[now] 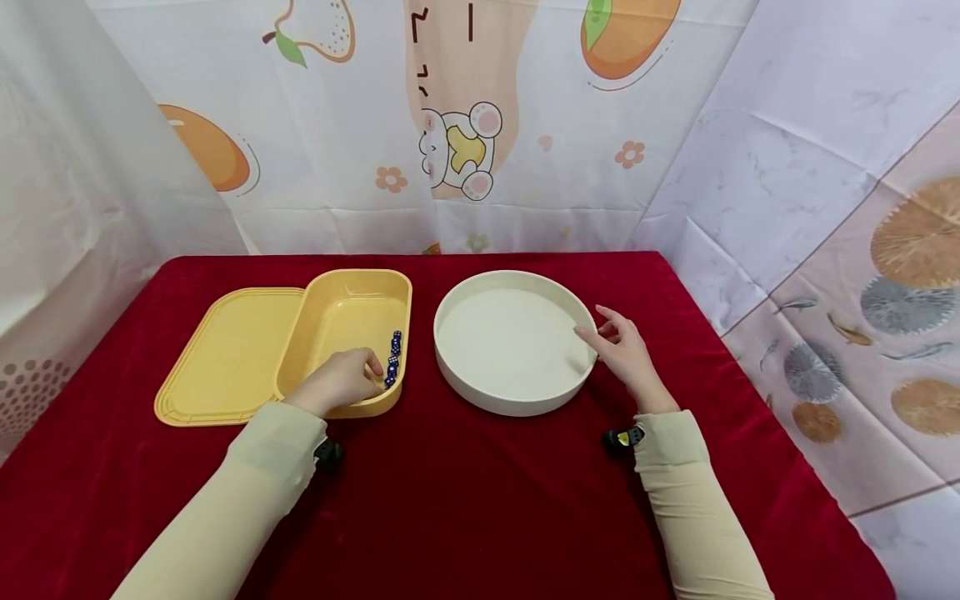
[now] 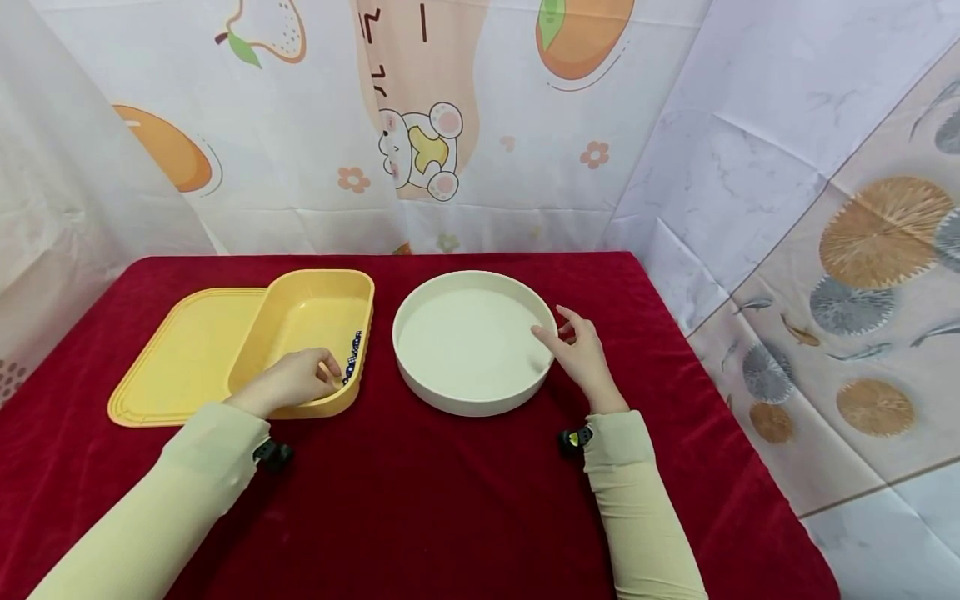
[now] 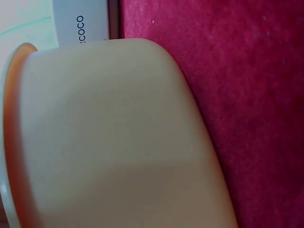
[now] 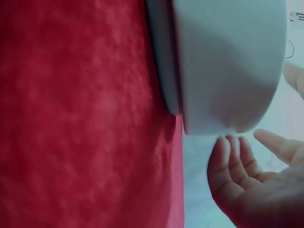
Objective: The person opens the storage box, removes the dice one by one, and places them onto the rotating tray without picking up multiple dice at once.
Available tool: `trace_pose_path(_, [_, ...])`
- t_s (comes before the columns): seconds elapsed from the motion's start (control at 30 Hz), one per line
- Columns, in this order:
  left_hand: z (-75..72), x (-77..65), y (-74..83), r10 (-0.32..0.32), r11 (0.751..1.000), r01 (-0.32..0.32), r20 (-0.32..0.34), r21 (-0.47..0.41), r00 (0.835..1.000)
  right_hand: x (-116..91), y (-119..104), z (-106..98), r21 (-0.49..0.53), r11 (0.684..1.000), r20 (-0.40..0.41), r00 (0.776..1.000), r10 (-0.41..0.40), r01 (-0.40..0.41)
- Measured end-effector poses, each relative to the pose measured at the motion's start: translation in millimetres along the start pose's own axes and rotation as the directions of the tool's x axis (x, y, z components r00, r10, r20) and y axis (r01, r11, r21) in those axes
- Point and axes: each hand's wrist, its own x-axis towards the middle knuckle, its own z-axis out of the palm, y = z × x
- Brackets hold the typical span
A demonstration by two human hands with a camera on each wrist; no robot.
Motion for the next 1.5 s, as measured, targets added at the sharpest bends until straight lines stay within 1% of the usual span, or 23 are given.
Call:
trace_pose_path(0.13, [0.3,3.4,-1.0,-0.006,1.000,0.006,0.020,0.022,1.000,-0.5,1.3,-2.6,-0.054,0.998,0.101,0.994,-0.028,0.034])
trace_pose_path(0.23, [0.5,5.3,-1.1,0.005,0.999,-0.006,0.030,0.033,1.000,-1.3,2.5,-2.8,-0.102,0.994,0.157,0.987,-0.034,0.050])
trace_pose_path(0.37, [1.1,6.0,-1.0,0.016,0.999,-0.018,0.044,0.033,0.999,-2.3,6.1,-1.5,-0.145,0.988,0.212,0.977,-0.019,0.051])
trace_pose_path(0.53, [2.8,5.7,-1.2,-0.004,1.000,0.002,0.069,0.019,0.998,-4.7,8.2,0.6,-0.147,0.988,0.262,0.965,-0.009,0.049])
trace_pose_path(0.83, [4.9,7.2,-3.9,-0.033,0.999,0.034,0.081,0.000,0.996,-3.5,11.0,4.7,-0.153,0.985,0.281,0.959,-0.032,0.078])
trace_pose_path(0.97, [4.1,6.4,-4.3,-0.027,1.000,0.026,0.072,0.006,0.997,-3.7,9.8,3.8,-0.165,0.983,0.294,0.955,-0.032,0.083])
trace_pose_path(1.07, [2.6,5.8,-4.8,-0.010,1.000,0.010,0.061,0.004,0.998,-3.8,9.0,2.9,-0.165,0.983,0.300,0.954,-0.030,0.083])
trace_pose_path(1.17, [0.8,5.5,-6.4,-0.004,1.000,0.005,0.053,-0.024,0.999,-3.6,9.0,2.6,-0.162,0.983,0.303,0.952,-0.032,0.085])
trace_pose_path(1.27, [-0.7,5.4,-9.2,-0.006,0.997,0.010,0.051,-0.074,0.999,-3.3,8.8,2.5,-0.161,0.983,0.302,0.952,-0.041,0.094])
trace_pose_path(1.37, [-2.9,4.7,-12.0,0.005,0.993,0.000,0.045,-0.114,0.999,-3.3,8.7,2.2,-0.158,0.982,0.303,0.952,-0.049,0.101])
trace_pose_path(1.43, [-4.6,4.0,-13.3,0.006,0.988,0.002,0.050,-0.157,0.999,-3.4,8.5,1.8,-0.155,0.983,0.304,0.951,-0.051,0.102])
trace_pose_path(1.5, [-5.9,3.5,-15.2,0.010,0.976,0.002,0.057,-0.216,0.998,-3.4,8.4,1.6,-0.150,0.983,0.306,0.951,-0.051,0.101])
